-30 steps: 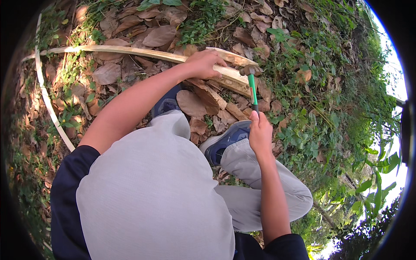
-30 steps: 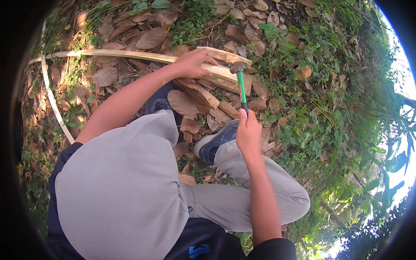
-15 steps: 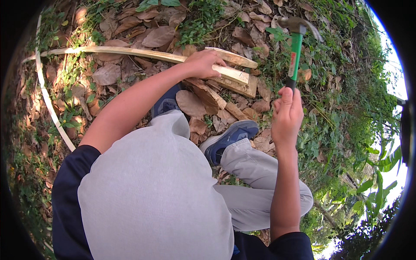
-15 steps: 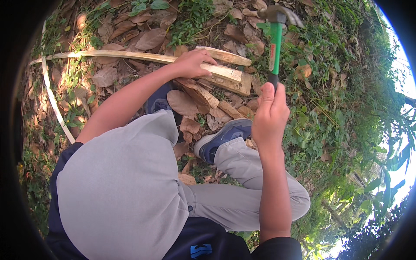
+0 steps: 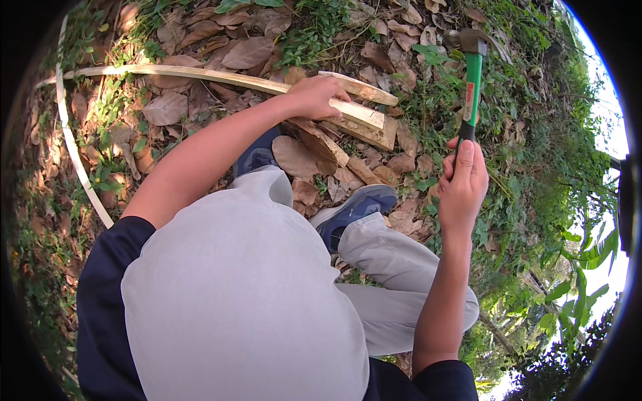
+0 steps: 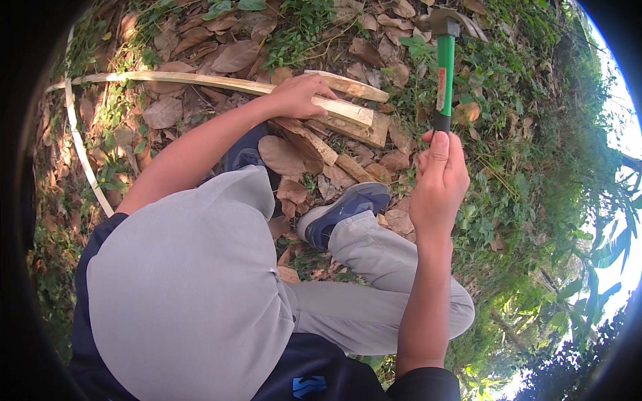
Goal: The person sits on the ground and uses a small axe to split a piece of wood. They hold the wood steady with their left hand and repeatedly strike it with the axe in their right hand to create smaller pieces.
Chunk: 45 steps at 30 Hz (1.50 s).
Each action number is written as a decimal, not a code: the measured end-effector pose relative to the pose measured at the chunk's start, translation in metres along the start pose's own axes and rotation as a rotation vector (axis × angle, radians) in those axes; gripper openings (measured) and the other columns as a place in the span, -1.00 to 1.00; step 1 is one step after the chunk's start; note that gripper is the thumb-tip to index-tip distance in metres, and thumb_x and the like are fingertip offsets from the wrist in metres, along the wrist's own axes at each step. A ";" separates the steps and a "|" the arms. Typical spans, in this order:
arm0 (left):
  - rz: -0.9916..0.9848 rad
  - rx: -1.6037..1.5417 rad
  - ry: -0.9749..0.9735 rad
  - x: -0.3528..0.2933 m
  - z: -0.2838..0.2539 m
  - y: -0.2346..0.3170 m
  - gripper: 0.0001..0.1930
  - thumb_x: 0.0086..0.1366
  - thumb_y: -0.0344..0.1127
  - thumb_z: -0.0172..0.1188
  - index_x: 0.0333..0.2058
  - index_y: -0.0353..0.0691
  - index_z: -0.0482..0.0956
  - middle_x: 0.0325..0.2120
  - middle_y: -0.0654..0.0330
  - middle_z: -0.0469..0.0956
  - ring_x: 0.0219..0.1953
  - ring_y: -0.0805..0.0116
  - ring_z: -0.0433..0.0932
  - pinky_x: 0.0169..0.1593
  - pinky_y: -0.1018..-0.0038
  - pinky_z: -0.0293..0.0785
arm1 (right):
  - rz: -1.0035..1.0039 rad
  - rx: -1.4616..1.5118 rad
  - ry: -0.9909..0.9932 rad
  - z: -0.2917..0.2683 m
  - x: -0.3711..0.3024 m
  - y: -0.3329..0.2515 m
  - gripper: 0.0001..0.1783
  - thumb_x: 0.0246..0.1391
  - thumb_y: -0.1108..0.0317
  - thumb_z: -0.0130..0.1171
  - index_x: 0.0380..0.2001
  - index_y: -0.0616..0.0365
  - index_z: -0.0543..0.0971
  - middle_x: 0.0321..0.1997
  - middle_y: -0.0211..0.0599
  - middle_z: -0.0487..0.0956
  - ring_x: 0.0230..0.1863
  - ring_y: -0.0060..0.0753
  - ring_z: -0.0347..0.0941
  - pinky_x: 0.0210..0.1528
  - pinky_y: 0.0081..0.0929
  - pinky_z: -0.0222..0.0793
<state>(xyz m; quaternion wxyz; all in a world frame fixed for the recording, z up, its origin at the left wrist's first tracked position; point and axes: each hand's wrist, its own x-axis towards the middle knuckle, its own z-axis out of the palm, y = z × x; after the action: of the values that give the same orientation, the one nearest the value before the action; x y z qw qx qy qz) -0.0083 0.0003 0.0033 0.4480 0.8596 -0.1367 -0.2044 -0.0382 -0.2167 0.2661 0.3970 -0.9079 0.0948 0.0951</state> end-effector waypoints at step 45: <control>0.017 -0.017 0.022 0.001 0.004 -0.001 -0.52 0.15 -0.10 0.47 0.07 0.01 0.69 0.04 0.18 0.55 0.19 0.11 0.48 0.24 0.21 0.42 | 0.228 -0.595 -0.269 0.029 -0.014 0.081 -0.54 0.51 0.09 -0.14 -0.24 0.24 0.56 -0.51 0.07 0.54 -0.42 0.20 0.52 -0.36 0.01 0.30</control>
<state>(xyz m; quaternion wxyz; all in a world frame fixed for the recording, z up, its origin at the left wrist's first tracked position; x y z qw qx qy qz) -0.0095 -0.0028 0.0002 0.4585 0.8568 -0.1374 -0.1921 -0.0740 -0.2478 0.1935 0.1108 -0.9468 0.1104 0.2812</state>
